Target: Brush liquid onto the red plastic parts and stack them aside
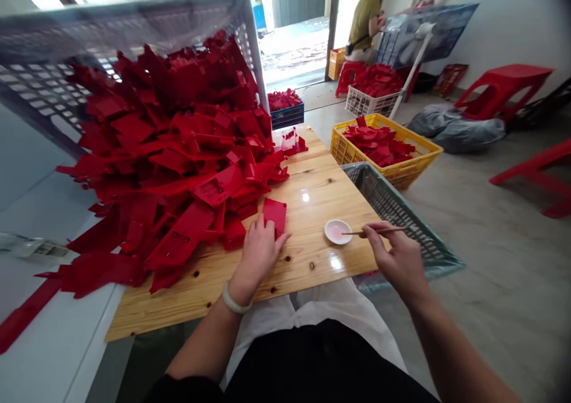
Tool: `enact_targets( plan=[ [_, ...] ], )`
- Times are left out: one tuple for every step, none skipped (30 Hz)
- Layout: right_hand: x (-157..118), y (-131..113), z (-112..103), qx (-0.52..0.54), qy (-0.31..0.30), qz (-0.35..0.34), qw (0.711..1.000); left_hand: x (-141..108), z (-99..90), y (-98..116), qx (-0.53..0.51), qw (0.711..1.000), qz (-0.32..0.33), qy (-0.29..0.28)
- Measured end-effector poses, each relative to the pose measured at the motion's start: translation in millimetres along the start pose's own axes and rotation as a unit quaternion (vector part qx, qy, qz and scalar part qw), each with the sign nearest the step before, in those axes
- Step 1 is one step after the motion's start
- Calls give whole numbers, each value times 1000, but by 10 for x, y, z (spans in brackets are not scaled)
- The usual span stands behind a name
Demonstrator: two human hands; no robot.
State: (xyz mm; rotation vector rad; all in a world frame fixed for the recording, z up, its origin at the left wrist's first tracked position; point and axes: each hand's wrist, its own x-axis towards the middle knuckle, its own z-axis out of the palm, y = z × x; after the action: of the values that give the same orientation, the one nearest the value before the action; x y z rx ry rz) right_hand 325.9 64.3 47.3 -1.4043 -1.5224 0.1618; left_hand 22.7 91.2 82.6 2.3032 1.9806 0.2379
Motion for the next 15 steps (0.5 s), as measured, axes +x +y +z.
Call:
enact_targets(
  plan=[
    [24,27,31,-6,-14,0,1000,33,25,27,-8,1000,-21,-1],
    [42,45,59,-10,-28,-1,1000,59,49,50,-18,999,-36,-4],
    [56,53,83,-13,-40,-4,999,78,67,67,-29,998,-48,-6],
    [67,54,102,-15,-52,-6,999,91,79,72,-42,997,-58,-6],
    [75,51,117,-15,-61,-8,998,100,84,65,-55,996,-66,-5],
    [81,47,127,-15,-69,-9,997,105,83,44,-70,995,-71,-3],
    [85,43,133,-15,-74,-9,997,107,78,11,-86,994,-73,-3],
    [88,41,135,-14,-77,-8,997,106,72,-33,-99,992,-74,-3],
    [90,43,135,-13,-79,-5,997,100,67,-83,-125,989,-73,-3],
    [92,48,134,-12,-79,-1,997,89,64,-135,-174,982,-76,-6],
    [93,55,131,-10,-78,4,997,70,65,-183,-249,965,-83,-13],
    [94,65,128,-9,-78,9,997,44,69,-223,-343,934,-92,-24],
    [94,76,124,-7,-78,15,997,11,72,-250,-449,887,-102,-37],
    [95,88,119,-5,-78,21,997,-28,73,-262,-551,825,-112,-52],
    [95,101,113,-2,-77,28,997,-71,69,-260,-637,759,-120,-68]
  ],
)
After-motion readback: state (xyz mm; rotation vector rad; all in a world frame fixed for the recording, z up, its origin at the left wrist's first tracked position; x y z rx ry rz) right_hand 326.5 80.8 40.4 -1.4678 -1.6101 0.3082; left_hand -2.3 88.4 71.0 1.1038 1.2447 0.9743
